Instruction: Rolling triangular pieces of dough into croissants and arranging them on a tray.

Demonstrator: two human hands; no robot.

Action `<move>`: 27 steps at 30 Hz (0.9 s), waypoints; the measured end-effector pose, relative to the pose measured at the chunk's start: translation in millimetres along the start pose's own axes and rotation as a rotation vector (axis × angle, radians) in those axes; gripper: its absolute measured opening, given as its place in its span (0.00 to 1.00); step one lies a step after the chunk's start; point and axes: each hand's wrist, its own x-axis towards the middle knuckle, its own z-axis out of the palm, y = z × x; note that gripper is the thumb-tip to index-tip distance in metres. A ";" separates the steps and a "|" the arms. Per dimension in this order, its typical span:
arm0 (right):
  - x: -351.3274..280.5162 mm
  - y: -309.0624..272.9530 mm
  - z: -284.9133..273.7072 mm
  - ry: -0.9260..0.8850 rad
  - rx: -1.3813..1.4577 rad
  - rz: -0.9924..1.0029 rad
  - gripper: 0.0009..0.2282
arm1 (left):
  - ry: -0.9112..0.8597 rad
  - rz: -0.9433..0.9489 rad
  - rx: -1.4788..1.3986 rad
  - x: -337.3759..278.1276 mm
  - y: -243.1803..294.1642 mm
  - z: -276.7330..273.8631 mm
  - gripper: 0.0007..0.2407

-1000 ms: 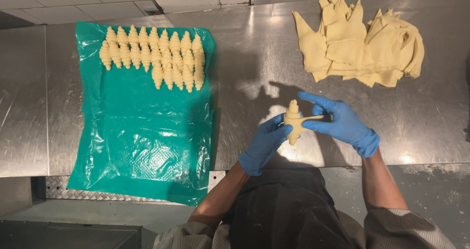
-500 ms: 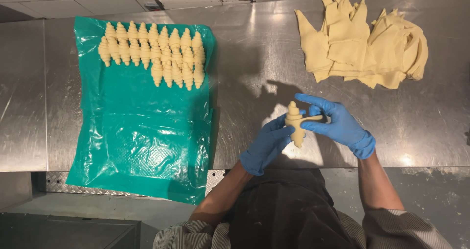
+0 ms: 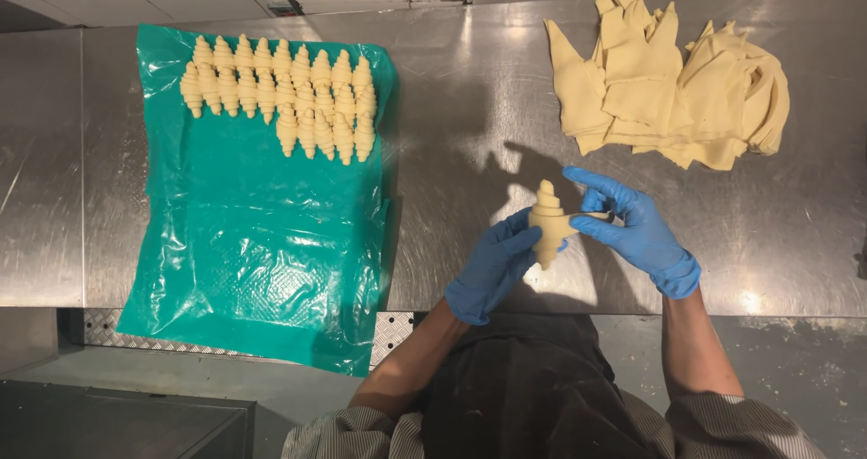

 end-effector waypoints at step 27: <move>-5.3 22.6 3.3 0.085 0.272 -0.073 0.30 | 0.061 0.069 -0.027 11.3 -20.5 13.0 0.21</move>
